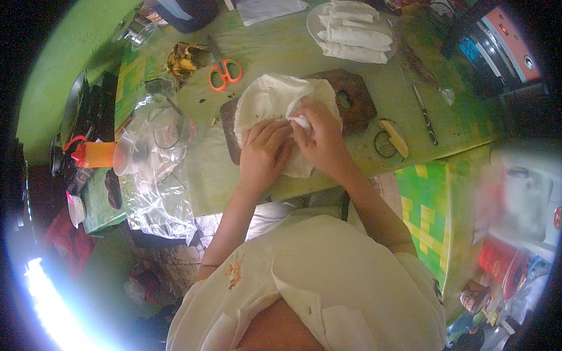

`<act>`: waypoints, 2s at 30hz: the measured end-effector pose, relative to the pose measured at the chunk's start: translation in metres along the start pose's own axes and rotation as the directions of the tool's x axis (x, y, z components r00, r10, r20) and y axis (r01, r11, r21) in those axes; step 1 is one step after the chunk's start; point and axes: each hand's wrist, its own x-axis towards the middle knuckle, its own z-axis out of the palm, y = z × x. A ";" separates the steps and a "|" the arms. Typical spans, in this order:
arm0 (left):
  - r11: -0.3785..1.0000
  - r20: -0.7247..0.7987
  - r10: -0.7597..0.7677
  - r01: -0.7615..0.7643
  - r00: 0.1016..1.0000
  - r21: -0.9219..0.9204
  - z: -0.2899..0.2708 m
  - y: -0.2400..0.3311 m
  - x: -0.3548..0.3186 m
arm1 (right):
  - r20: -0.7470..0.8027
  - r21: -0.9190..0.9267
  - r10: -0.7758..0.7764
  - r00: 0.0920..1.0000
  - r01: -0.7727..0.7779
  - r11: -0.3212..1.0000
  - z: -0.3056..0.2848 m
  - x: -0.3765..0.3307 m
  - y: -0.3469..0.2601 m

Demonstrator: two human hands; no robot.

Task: The person places a banana slice and a dark granular filling onto a flatbread, folds it into a rectangular wrap, and stacks it on a plate. The process is repeated with additional flatbreads.

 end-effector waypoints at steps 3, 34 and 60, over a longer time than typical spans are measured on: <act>1.000 -0.006 0.000 0.000 1.000 0.008 0.001 0.002 0.000 | -0.077 0.044 0.016 0.997 -0.013 0.999 0.003 0.006 0.011; 0.991 0.006 -0.129 0.129 0.992 0.021 -0.036 -0.002 -0.016 | -0.079 -0.156 0.155 0.985 -0.166 0.974 -0.014 0.001 -0.006; 0.959 -0.124 -0.283 0.282 0.951 -0.026 -0.053 0.002 -0.009 | 0.296 -0.342 -0.084 0.951 0.188 0.921 -0.003 0.000 -0.036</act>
